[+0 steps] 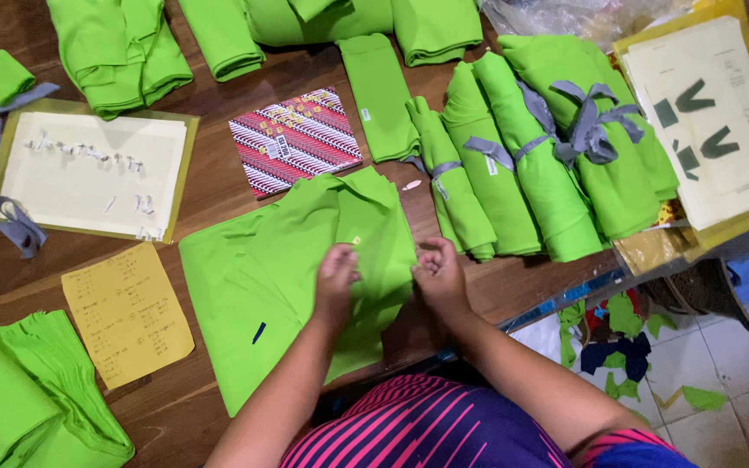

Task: The person folds a lime green garment on a wooden table, aligning the edges and smoothing the fabric. They then secure the folded garment with a small pin and place it on a stack of similar folded items.

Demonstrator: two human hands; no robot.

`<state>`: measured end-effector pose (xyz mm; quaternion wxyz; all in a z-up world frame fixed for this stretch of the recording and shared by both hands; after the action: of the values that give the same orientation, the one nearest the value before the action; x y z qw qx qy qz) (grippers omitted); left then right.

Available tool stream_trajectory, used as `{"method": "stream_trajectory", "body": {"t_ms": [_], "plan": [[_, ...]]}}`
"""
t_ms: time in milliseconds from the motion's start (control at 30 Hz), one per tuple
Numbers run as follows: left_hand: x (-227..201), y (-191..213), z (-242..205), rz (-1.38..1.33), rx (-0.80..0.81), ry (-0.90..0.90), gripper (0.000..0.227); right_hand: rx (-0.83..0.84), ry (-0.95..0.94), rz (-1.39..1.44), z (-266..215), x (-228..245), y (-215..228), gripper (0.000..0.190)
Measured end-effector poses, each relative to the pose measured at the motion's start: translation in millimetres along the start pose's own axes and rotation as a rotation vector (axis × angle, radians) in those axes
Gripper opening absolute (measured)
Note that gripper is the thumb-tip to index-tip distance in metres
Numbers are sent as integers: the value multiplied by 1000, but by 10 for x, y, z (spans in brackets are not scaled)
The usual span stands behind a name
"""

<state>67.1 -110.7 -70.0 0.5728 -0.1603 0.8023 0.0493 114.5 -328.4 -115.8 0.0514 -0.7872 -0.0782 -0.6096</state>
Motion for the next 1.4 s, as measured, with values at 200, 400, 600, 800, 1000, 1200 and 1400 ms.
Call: {"method": "stream_trajectory", "body": {"t_ms": [200,400,600,800,1000,1200,1400], "plan": [[-450,1024,-94,-187,-411,-17,6,-72,66,-208,-191,679,-66,45],[-110,1570,138,-133,-472,36,11,543,-202,4,182,817,-868,24],[-677,1558,96,546,-560,-3,13,412,-408,-147,667,452,-957,20],[-557,1516,185,1189,-551,-208,14,360,-47,-1030,755,730,-1043,12],[-400,1561,169,1247,-605,-289,20,338,-57,-1083,725,997,-1076,10],[-648,1518,150,1307,-521,-160,18,386,63,-731,1364,993,-1140,11],[-542,1542,196,1314,-542,-200,16,67,400,-845,2334,1723,-1377,14]]}}
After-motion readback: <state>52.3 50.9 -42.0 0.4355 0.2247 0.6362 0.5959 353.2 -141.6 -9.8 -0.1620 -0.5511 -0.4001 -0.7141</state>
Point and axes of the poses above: each hand's wrist, its own z-axis towards the middle knuckle, its own y-axis out of the back of the hand, x = y × z, the point moved 7 cm from there along z, towards the middle knuckle, and after that the axes turned 3 degrees about x, right-handed, at the moved point
